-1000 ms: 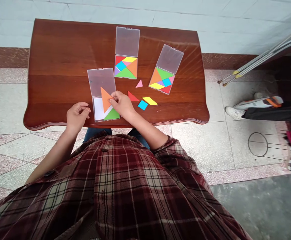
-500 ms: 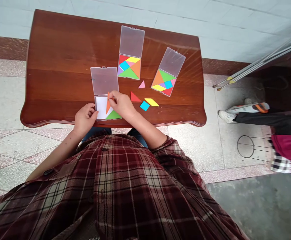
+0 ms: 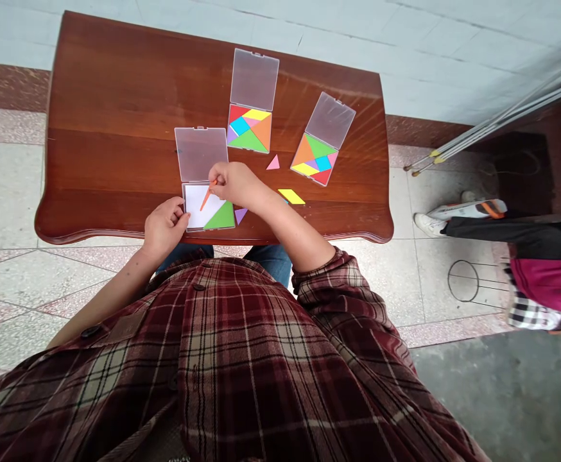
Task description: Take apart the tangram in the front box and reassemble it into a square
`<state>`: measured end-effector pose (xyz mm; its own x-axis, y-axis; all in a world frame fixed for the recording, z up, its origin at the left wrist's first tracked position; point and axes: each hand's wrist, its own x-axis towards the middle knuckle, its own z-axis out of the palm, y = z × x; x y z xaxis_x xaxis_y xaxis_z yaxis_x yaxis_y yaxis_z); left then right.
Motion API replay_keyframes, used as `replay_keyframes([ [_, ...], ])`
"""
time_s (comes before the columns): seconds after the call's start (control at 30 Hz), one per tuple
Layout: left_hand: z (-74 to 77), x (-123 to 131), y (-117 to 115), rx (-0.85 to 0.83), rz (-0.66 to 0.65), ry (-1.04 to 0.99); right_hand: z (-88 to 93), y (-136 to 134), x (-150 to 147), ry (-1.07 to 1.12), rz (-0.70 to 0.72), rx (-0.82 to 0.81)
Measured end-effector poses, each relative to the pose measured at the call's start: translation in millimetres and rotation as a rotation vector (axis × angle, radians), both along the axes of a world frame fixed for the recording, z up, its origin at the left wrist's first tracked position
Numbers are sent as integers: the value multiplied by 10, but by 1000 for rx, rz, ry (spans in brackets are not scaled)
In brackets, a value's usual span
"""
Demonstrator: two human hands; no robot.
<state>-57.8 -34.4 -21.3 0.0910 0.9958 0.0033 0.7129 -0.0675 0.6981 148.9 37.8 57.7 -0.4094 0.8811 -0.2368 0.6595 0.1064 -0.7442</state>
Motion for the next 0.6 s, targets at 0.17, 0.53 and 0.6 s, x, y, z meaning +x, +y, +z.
replay_keyframes([
  [0.17,-16,-5,10,8,0,-4,34,115,123,67,-28,-107],
  [0.53,-24,-11,13,18,-1,0,289,238,-171,-367,361,-74],
  [0.6,-32,-13,14,15,-1,1,267,276,-265,-433,439,-61],
])
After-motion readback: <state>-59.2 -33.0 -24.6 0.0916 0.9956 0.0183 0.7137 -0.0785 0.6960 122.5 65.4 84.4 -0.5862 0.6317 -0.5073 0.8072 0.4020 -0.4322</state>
